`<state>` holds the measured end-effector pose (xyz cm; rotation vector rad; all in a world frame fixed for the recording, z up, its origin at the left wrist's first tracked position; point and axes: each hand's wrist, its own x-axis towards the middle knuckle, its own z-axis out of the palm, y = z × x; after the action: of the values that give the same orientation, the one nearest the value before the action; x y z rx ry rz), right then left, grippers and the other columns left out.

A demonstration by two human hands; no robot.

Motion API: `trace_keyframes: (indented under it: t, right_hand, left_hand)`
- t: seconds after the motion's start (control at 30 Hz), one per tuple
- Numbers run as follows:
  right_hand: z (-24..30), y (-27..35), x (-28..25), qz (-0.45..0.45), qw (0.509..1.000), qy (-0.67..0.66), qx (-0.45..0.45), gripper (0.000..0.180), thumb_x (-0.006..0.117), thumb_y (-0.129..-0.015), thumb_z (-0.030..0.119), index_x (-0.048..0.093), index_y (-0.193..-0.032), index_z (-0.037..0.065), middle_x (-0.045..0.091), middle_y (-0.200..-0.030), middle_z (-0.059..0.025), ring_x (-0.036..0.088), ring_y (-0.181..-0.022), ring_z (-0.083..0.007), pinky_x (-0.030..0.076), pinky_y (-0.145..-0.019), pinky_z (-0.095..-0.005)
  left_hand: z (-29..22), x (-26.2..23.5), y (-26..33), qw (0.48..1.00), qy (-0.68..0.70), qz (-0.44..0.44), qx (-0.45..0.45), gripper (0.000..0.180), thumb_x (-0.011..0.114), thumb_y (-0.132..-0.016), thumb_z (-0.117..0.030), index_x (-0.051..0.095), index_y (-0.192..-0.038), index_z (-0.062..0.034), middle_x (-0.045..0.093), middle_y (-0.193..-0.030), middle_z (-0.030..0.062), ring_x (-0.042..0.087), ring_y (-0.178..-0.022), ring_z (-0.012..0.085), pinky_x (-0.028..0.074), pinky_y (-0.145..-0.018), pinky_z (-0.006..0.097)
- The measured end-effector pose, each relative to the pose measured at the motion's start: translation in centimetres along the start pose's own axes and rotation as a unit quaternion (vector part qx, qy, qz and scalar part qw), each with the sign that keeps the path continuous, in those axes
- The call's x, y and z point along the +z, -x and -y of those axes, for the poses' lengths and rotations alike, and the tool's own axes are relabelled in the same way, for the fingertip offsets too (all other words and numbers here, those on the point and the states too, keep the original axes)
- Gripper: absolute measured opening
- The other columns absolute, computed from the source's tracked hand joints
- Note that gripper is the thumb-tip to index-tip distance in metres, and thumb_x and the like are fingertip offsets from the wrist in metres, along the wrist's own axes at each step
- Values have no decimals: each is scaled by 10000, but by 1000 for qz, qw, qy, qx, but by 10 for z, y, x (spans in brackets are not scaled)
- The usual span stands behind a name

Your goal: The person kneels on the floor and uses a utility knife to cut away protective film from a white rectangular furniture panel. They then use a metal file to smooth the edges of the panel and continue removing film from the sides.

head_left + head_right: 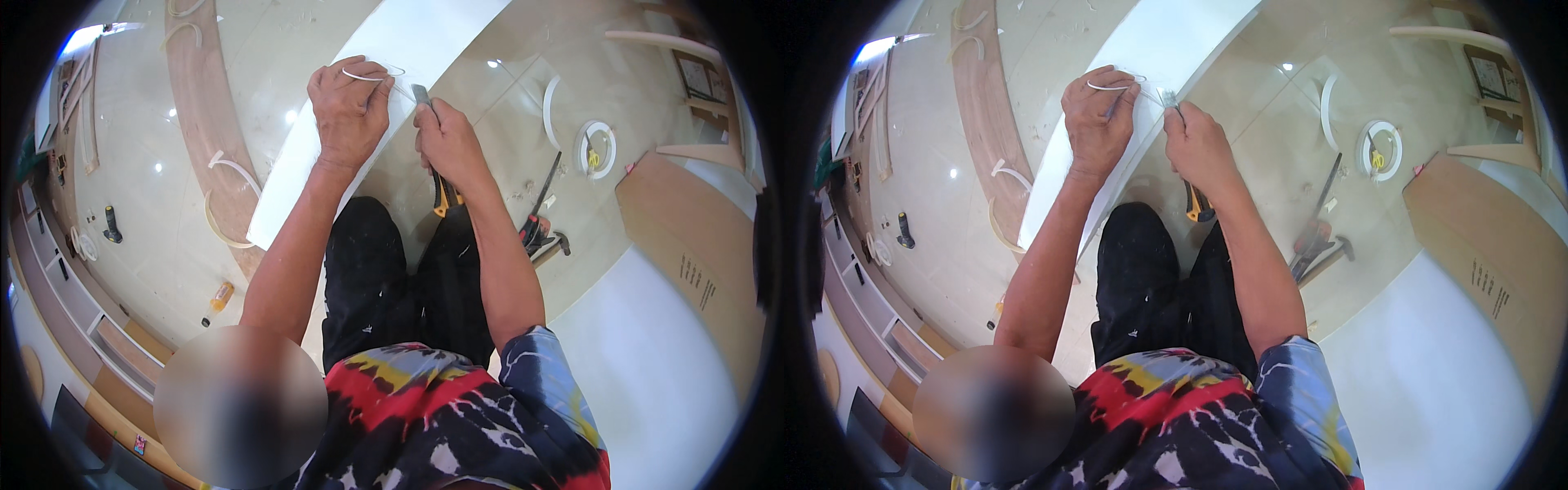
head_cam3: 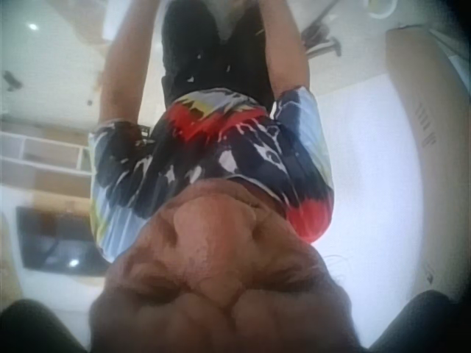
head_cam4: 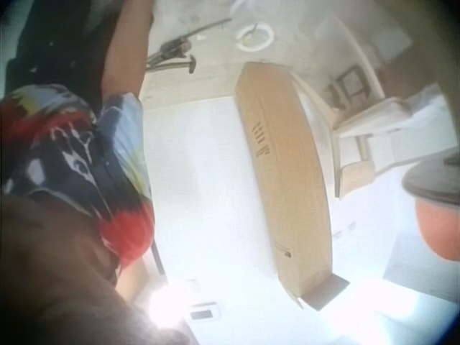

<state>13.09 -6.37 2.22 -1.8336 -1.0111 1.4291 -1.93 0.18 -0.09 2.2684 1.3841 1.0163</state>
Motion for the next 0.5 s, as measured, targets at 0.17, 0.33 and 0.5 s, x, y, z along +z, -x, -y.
trace_keyframes:
  t: [0.17, 0.33, 0.5]
  right_hand:
    - [-9, -1, 8, -15, 1000, -21, -13, 329, 460, -1046, 271, 543, -871, 4, 549, -595, -59, 537, -449, -139, 432, -431, -302]
    - [-10, 13, 5, -19, 999, -33, 29, 337, 488, -1016, 255, 541, -818, -13, 576, -590, -126, 610, -475, -223, 481, -500, -356]
    - [-12, 12, 12, -19, 997, -65, 27, 332, 485, -1020, 247, 544, -824, -14, 575, -585, -120, 607, -470, -218, 484, -501, -355]
  left_hand:
    - [2, 1, 0, 1000, 13, -10, -15, 23, 738, -823, -86, 750, -830, -68, 727, -952, 27, 627, -1062, 221, 396, -973, 363]
    - [3, 1, 2, 1000, 17, -15, -3, 28, 735, -820, -77, 752, -838, -66, 723, -956, 39, 625, -1049, 226, 407, -958, 369]
    - [-1, 1, 2, 999, 29, -18, -31, 51, 726, -832, -79, 751, -867, -51, 714, -995, 56, 612, -1042, 243, 421, -967, 376]
